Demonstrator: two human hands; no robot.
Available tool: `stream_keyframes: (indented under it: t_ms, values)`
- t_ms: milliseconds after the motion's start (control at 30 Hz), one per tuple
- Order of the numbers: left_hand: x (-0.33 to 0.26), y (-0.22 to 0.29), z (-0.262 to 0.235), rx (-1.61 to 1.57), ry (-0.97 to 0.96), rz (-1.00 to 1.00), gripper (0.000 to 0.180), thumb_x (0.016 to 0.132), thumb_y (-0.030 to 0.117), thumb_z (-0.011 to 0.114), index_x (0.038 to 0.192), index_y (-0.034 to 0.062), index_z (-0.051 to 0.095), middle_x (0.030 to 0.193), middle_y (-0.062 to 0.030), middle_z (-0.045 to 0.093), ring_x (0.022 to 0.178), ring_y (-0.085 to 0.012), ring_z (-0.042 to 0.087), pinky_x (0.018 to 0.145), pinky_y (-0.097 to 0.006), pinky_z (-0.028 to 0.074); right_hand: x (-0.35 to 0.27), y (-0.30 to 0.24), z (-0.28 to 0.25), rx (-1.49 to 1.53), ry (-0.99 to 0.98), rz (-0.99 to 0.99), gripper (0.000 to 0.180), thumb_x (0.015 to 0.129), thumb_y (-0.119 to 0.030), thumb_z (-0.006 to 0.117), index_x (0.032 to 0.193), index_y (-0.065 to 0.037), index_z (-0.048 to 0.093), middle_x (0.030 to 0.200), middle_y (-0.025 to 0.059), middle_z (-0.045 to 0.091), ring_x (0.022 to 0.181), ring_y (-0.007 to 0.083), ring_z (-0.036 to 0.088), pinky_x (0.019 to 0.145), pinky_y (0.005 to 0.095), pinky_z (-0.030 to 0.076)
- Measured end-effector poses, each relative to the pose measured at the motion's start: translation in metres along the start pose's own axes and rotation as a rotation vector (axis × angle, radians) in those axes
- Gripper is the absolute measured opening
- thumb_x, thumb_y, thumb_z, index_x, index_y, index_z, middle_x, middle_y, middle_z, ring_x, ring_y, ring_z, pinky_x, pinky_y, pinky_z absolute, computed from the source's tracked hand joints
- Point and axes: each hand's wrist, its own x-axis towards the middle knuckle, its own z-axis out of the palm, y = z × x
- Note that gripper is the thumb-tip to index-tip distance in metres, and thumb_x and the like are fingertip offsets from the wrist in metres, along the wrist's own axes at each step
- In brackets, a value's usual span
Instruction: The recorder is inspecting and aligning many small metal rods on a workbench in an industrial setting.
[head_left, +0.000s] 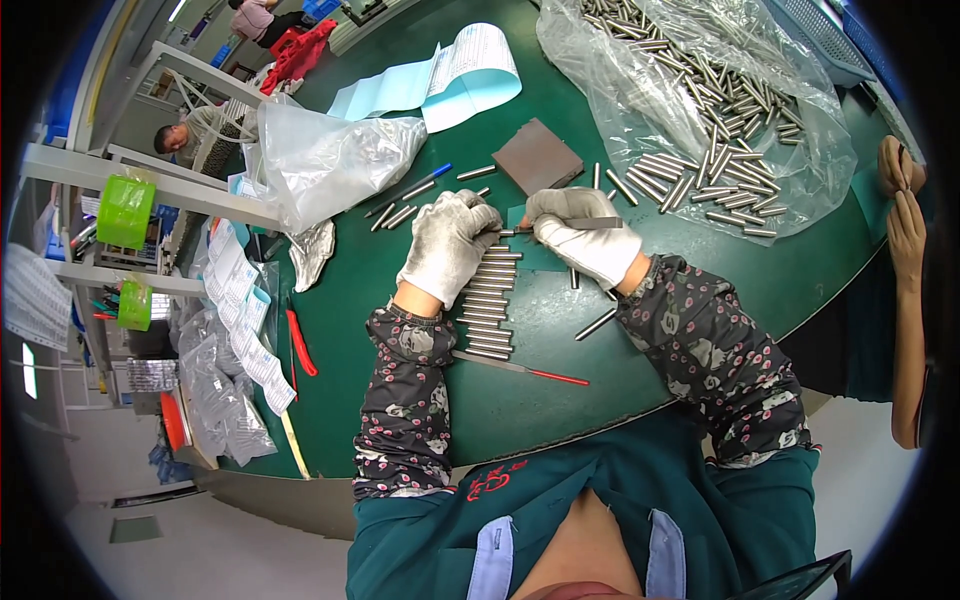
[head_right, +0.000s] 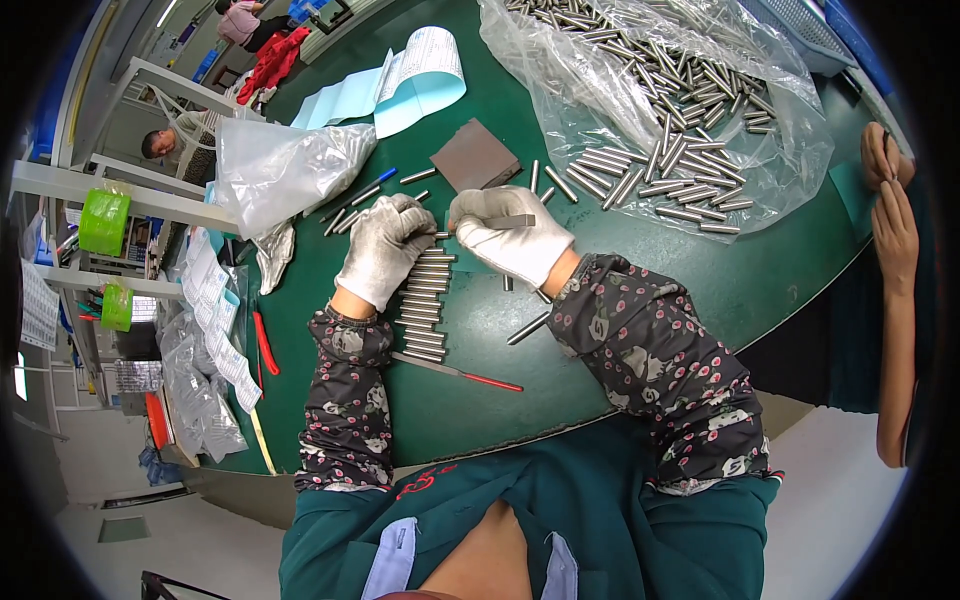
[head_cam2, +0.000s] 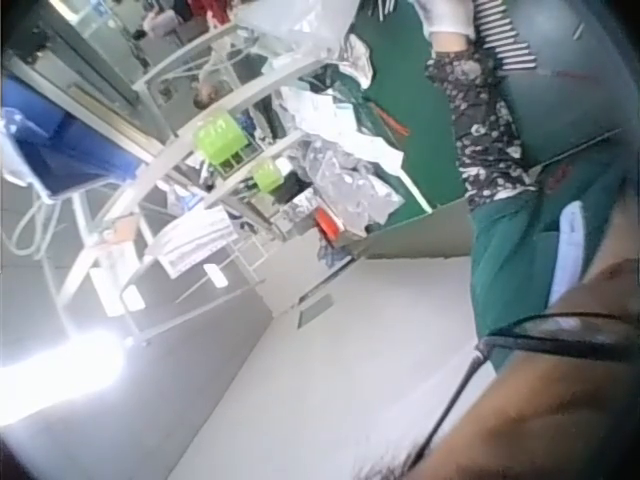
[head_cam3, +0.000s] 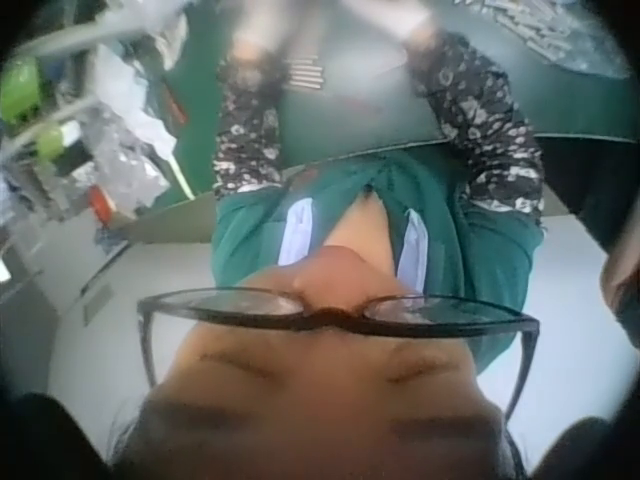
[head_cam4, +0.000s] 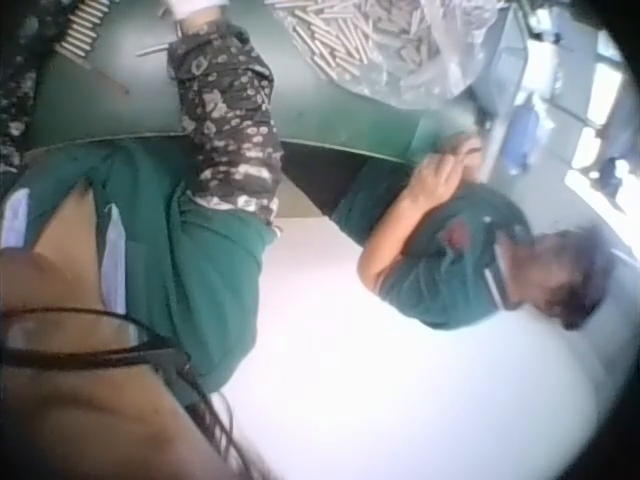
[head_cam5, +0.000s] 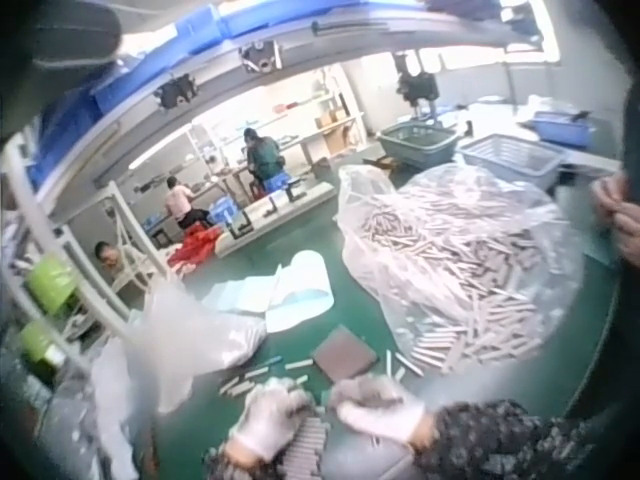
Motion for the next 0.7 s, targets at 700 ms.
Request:
stream_keyframes:
  t_ms: [700]
  values:
    - [0.001, -0.003, 0.000, -0.033, -0.033, -0.008, 0.016, 0.064, 0.011, 0.065, 0.080, 0.0121, 0.061, 0.083, -0.0035, 0.058, 0.083, -0.0241, 0.055, 0.069, -0.036, 0.043, 0.003, 0.003, -0.002, -0.383, -0.031, -0.200, 0.010, 0.074, -0.010, 0.049, 0.076, -0.004, 0.056, 0.064, 0.0097, 0.054, 0.061, 0.0198, 0.054, 0.056, 0.0282, 0.043]
